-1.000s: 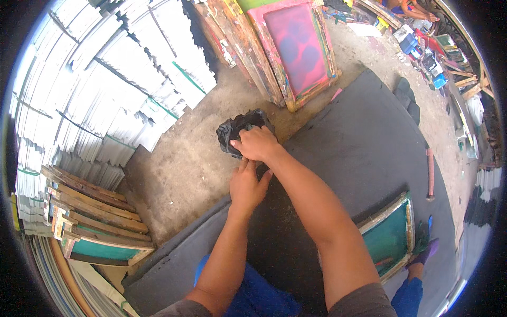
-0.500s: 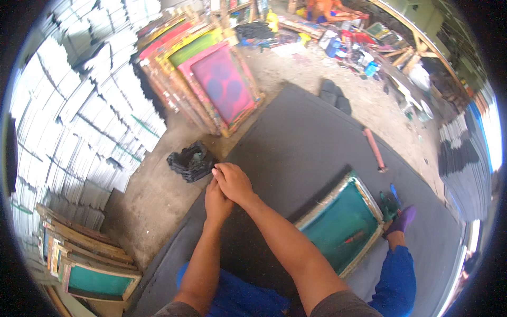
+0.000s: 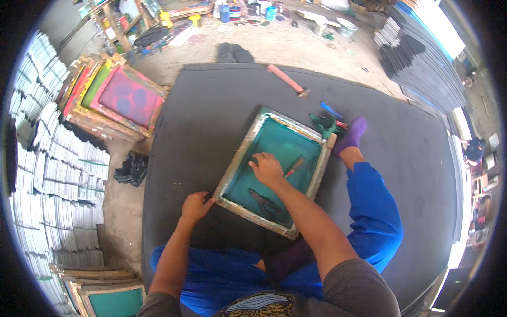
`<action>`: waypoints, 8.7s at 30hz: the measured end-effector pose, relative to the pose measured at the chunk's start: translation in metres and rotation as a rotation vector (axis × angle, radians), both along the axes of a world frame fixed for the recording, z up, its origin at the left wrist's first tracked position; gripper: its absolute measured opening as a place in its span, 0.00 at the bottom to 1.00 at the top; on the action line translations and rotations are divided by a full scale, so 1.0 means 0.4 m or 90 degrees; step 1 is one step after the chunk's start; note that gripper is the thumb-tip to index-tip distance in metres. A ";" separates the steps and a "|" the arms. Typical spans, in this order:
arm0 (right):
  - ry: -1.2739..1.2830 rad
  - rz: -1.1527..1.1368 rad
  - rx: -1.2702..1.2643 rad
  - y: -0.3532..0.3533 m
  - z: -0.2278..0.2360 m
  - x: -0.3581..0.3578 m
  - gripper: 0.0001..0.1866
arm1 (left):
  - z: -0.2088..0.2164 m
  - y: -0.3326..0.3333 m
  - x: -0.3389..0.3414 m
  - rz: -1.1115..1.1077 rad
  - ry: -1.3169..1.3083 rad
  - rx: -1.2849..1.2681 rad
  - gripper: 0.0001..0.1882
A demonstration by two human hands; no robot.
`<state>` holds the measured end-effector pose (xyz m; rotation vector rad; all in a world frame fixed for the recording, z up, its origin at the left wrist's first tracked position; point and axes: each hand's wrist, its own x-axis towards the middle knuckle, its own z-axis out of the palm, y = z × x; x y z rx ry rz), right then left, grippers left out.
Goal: The person sits on the floor and uses a small tool to scrape and clean the edges of a rectangular screen printing frame. They work along the frame's perimeter, removing residue or debris from the mesh and wooden border.
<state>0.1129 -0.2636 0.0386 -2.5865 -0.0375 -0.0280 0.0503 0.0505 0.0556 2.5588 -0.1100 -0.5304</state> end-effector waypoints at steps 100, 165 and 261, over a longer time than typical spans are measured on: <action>0.234 0.068 0.041 0.351 0.071 -0.364 0.24 | -0.048 0.024 -0.020 0.160 0.191 -0.194 0.20; 0.229 -0.064 0.128 0.368 0.130 -0.391 0.21 | -0.015 -0.012 0.016 0.121 0.058 -0.075 0.17; 0.165 -0.206 0.188 0.514 -0.013 -0.430 0.31 | -0.069 0.039 0.008 -0.065 -0.078 -0.144 0.19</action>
